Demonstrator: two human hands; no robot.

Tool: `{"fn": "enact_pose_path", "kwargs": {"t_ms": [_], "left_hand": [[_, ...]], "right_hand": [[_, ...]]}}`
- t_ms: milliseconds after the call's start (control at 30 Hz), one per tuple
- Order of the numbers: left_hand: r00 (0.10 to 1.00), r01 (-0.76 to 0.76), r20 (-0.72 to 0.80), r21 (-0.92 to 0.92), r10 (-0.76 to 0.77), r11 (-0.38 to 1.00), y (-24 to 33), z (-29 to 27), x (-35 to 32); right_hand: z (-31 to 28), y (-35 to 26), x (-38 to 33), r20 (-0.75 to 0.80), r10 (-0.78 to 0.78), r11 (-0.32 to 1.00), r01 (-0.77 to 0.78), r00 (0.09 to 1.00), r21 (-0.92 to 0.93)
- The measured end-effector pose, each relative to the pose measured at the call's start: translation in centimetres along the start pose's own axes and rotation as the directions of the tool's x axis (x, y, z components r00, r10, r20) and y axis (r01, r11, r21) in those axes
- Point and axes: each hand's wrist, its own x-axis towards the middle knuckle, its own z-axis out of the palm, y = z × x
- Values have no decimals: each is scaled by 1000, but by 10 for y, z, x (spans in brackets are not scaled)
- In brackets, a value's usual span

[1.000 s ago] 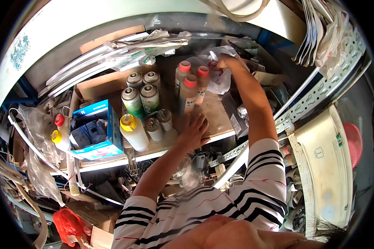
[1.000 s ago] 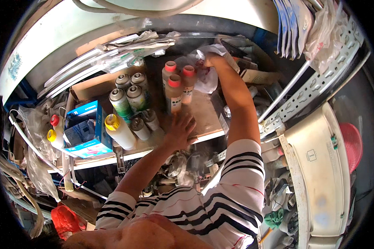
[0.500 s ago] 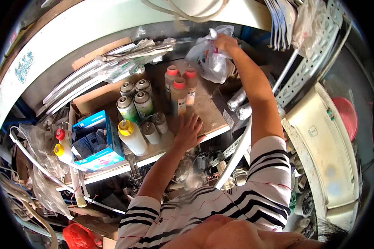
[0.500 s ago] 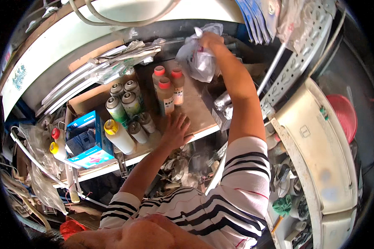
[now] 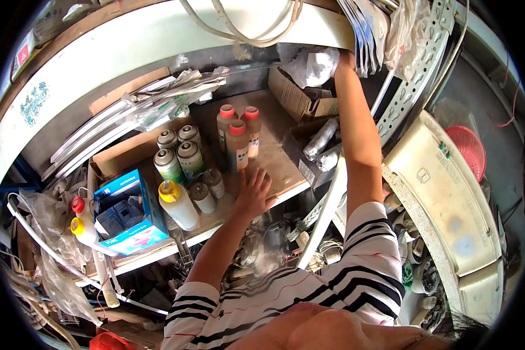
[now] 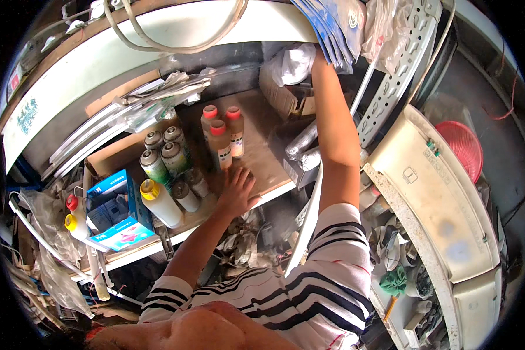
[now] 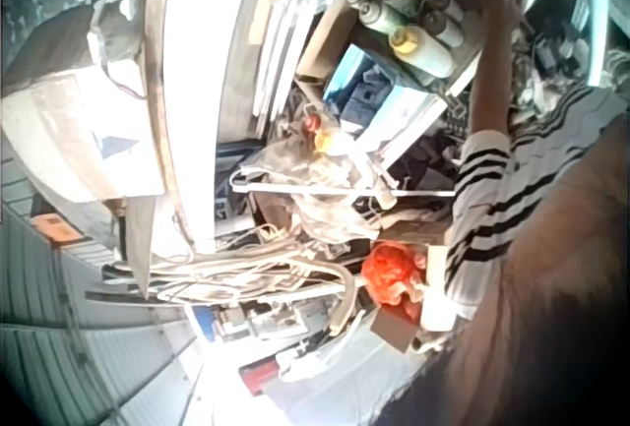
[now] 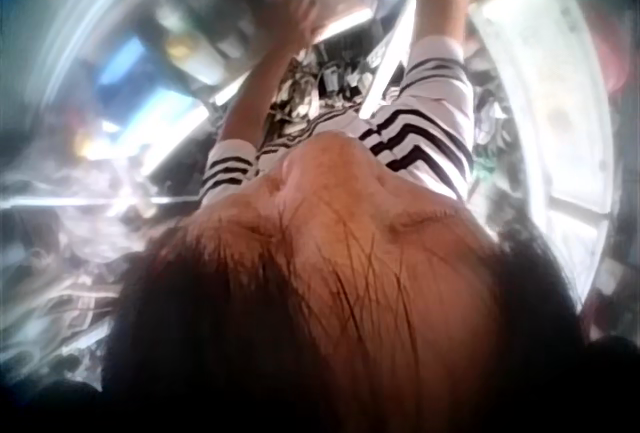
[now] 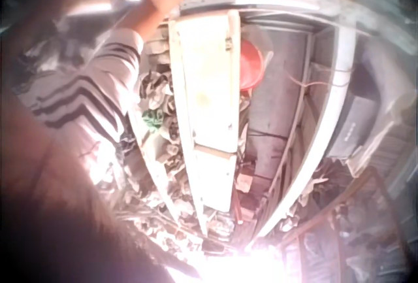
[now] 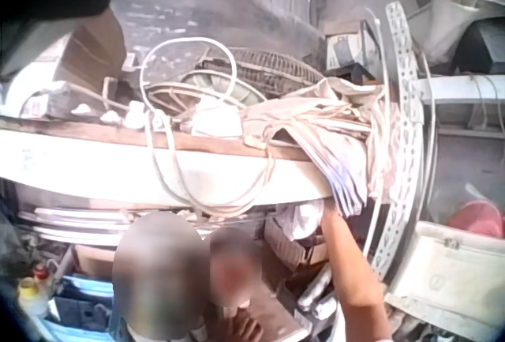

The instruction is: The person handles several plastic bottles on a storage shelf, unscrewing a cap from one, pouring liquid into another, and then rearranging various bottles, cans, and a plastic bag across the shelves.

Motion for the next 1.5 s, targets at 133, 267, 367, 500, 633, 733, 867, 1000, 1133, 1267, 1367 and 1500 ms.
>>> {"fn": "enact_pose_path", "kwargs": {"t_ms": [133,267,367,500,633,733,867,1000,1133,1267,1367,1500], "left_hand": [[1000,6,5,24,-6,1000,1,-6,2],[1000,-6,-4,31,6,999,3,-9,2],[1000,2,-4,47,-1,999,4,-8,0],[996,43,75,27,-45,999,3,-2,-1],[994,56,93,47,-60,997,5,0,-1],[997,52,60,28,-53,998,5,-5,-1],[996,47,74,25,-49,999,5,-11,4],[996,45,75,21,-47,999,5,-14,6],[989,76,127,21,-78,997,5,-12,5],[991,69,113,42,-73,997,7,-9,3],[991,62,122,16,-63,998,7,-7,3],[983,55,172,50,-63,997,7,-7,2]], "right_hand": [[32,35,6,-407,30,999,-38,913,-12],[68,59,11,-579,234,971,-212,781,106],[82,79,14,-423,608,765,-352,672,539],[123,122,0,-409,614,754,-349,675,556],[164,162,-12,-120,474,880,-474,872,26],[172,157,-24,143,421,875,-359,896,-325],[143,122,-56,413,373,799,-61,831,-598],[133,95,-75,485,391,719,69,782,-691],[143,108,-77,442,304,723,98,844,-684],[147,131,-65,568,166,698,311,806,-645],[154,136,-74,571,92,693,359,816,-625],[142,128,-91,642,17,676,464,767,-573]]}}
